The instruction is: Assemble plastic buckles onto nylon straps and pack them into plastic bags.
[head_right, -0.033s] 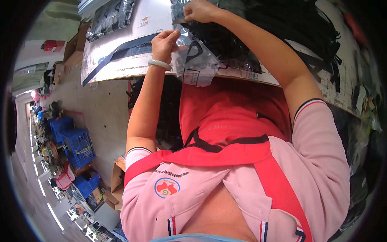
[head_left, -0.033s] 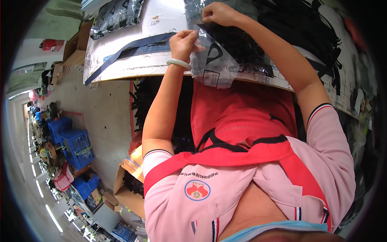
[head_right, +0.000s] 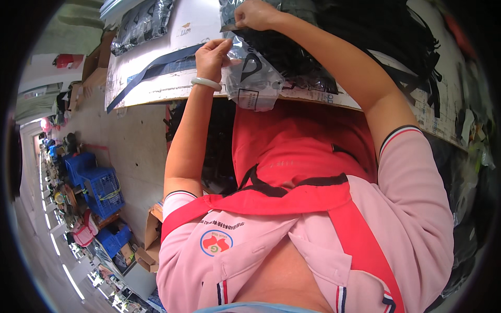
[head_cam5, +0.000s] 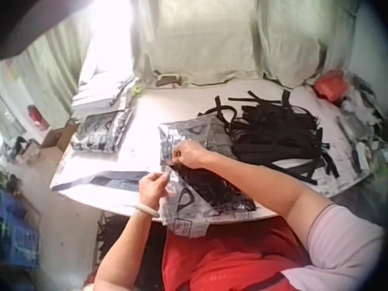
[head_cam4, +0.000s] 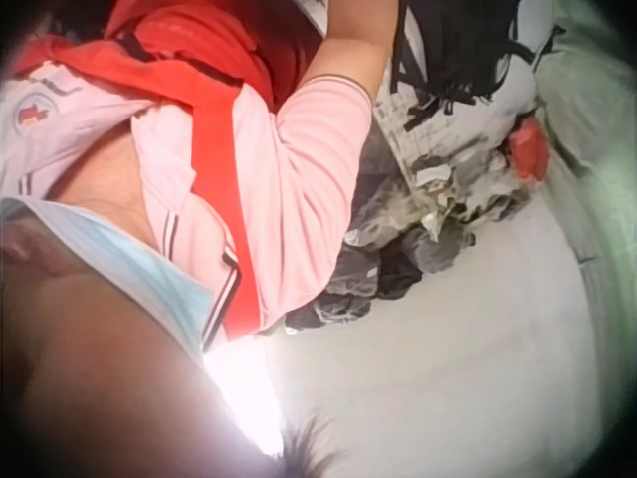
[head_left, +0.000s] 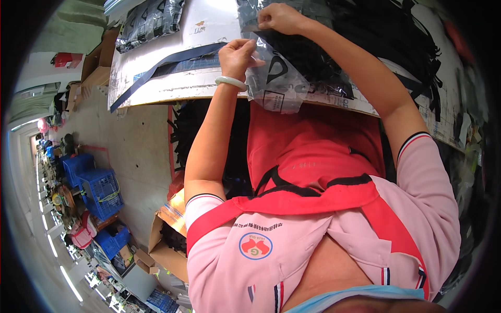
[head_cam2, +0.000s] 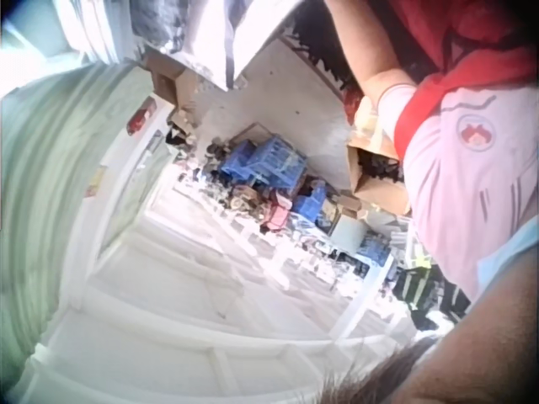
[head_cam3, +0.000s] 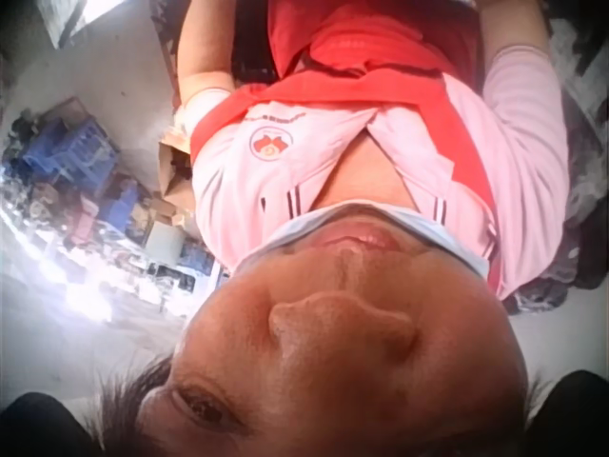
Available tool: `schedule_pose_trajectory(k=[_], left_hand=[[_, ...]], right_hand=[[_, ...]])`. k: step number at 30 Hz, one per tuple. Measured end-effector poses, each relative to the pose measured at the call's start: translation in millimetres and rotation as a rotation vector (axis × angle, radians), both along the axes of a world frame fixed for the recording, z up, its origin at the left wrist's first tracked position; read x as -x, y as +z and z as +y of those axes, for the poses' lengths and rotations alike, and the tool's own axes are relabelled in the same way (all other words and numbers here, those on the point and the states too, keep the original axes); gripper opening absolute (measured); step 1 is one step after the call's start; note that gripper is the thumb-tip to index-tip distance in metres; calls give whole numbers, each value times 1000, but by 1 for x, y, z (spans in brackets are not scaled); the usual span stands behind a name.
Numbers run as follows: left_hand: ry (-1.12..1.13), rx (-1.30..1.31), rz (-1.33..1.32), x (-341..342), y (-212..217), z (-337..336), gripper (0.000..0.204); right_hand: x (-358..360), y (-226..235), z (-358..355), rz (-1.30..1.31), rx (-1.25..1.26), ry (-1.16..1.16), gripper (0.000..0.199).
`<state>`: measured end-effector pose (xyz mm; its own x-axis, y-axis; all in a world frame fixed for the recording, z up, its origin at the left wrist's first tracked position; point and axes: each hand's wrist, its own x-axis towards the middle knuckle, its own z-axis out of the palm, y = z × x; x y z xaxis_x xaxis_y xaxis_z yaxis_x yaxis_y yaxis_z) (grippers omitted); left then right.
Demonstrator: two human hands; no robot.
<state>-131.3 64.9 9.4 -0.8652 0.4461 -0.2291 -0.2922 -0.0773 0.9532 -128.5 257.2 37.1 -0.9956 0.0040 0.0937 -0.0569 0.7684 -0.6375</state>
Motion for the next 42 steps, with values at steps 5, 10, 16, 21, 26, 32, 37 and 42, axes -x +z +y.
schedule_pose_trajectory(k=[5,10,16,21,26,32,37,42], left_hand=[[5,33,87,2,3,11,14],[-28,53,87,2,6,-5,16],[45,-15,156,-27,10,-20,16],[71,-121,149,-82,11,-26,20],[-2,-248,171,-118,5,0,53],[45,-231,242,-119,3,4,49],[189,138,533,-107,-20,-44,30],[155,512,865,-103,-52,-67,34]], right_hand=[[22,-16,5,27,-94,-7,12],[21,3,19,-203,-229,264,13],[-4,-2,31,-59,5,225,16],[-70,55,-19,392,330,222,15],[-49,21,-18,132,267,287,18],[-34,48,-56,-121,-361,296,21],[-48,39,-46,37,-427,306,10],[-87,40,-57,142,-391,551,11]])
